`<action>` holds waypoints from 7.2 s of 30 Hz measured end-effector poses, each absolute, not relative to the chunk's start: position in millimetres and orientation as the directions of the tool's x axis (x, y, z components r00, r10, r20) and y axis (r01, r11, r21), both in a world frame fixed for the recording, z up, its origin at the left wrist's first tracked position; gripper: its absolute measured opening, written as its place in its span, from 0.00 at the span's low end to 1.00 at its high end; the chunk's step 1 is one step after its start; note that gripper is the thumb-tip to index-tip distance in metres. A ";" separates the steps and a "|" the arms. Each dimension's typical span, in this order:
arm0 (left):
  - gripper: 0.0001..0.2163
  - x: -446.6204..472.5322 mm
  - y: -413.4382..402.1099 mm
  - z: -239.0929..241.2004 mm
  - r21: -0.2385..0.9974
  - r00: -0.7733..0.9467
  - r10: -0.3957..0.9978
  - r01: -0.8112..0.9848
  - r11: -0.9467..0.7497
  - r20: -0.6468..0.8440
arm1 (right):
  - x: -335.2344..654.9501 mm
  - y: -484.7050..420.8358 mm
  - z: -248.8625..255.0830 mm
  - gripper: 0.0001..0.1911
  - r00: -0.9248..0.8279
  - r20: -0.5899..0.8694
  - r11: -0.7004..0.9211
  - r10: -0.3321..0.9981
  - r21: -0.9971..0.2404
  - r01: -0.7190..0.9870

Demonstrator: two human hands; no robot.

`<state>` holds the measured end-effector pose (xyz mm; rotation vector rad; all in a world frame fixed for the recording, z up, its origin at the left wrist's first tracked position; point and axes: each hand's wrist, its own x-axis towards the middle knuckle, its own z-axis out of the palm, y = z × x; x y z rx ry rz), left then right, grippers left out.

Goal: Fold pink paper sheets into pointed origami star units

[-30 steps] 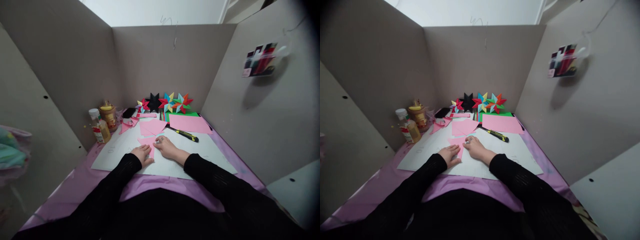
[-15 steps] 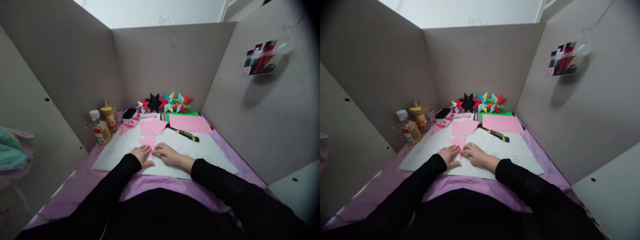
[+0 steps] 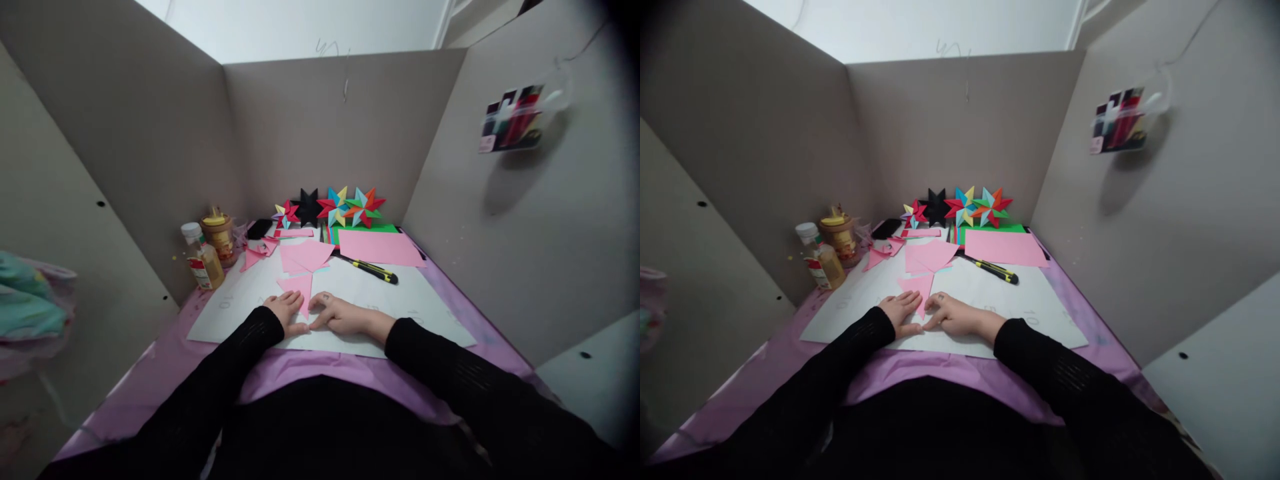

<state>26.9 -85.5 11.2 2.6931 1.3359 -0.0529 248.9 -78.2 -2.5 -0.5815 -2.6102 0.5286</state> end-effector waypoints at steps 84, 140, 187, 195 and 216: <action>0.13 47.0 29.6 24.6 0.163 0.420 0.841 0.908 -0.387 -0.342 | 235.5 -74.9 0.3 0.32 -0.798 0.102 0.790 0.593 -0.264 0.554; 0.22 -2.7 -45.5 -15.8 0.245 0.588 0.755 0.717 -0.653 0.292 | 253.6 -66.1 4.0 0.13 -0.706 0.196 0.590 0.680 -0.718 0.369; 0.18 73.7 -16.8 9.2 0.958 -0.018 0.966 0.134 -0.255 0.259 | 212.7 -28.8 4.4 0.17 -0.017 0.136 0.131 0.991 -0.975 -0.182; 0.21 59.1 2.7 -20.3 0.991 -0.165 0.979 0.080 -0.105 0.118 | 211.2 -42.2 -8.0 0.14 -0.182 0.090 0.074 0.979 -0.993 -0.091; 0.19 55.7 1.9 -17.5 0.982 -0.185 0.978 -0.140 -0.126 0.099 | 213.1 -40.1 -13.1 0.09 -0.150 0.236 0.252 0.960 -0.962 0.101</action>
